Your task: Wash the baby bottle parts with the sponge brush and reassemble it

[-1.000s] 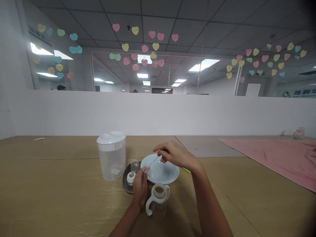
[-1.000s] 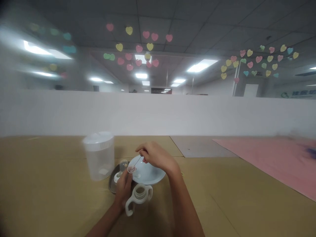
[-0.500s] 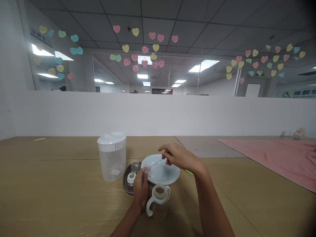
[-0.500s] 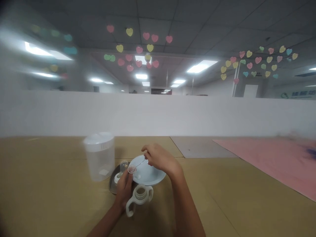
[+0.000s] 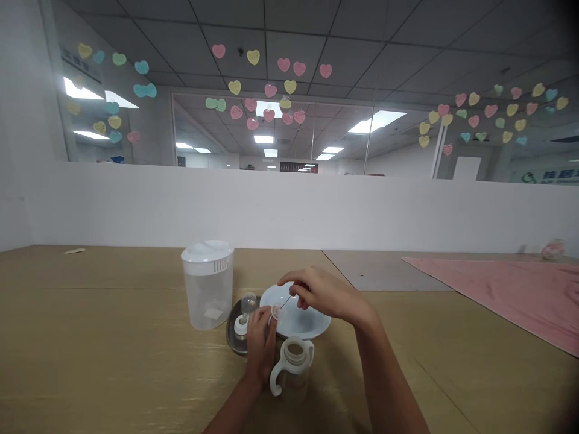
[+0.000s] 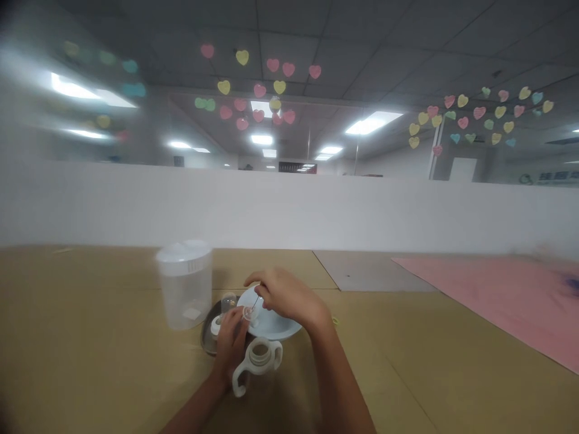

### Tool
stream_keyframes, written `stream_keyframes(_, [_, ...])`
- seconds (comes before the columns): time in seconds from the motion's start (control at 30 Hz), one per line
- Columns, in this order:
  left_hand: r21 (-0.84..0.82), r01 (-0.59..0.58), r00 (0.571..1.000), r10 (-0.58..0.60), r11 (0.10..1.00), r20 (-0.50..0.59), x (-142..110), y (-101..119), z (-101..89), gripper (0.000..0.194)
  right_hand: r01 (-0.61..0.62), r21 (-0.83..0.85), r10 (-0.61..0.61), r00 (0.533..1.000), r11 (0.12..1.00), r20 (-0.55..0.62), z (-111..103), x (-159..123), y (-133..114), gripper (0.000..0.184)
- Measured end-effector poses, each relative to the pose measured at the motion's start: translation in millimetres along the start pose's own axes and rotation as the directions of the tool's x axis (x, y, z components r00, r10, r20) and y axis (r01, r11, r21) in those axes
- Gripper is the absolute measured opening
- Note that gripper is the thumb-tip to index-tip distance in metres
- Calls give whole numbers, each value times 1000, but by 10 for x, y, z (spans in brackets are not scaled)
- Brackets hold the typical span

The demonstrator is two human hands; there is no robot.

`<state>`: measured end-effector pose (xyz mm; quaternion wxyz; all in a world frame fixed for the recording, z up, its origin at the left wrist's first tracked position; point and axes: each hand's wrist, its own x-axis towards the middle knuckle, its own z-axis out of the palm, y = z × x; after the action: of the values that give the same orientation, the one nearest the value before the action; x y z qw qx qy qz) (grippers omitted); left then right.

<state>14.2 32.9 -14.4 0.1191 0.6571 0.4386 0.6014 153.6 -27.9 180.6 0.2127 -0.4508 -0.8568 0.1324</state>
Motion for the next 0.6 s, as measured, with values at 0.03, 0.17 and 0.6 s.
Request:
stream_keyframes(0.03, [5, 1, 1000, -1, 1000, 4, 1, 4, 1, 38, 6, -4, -6, 1000, 1000, 2, 18, 12, -14, 34])
stream_keyframes(0.17, [-44, 8, 999, -6, 999, 44, 3, 30, 1, 35, -28, 48, 24, 997, 998, 71, 109, 73, -55, 37])
stream_keyframes(0.6, [-150, 80, 994, -67, 985, 90, 25, 23, -21, 32, -168, 132, 121, 942, 977, 312, 399, 359, 175, 41])
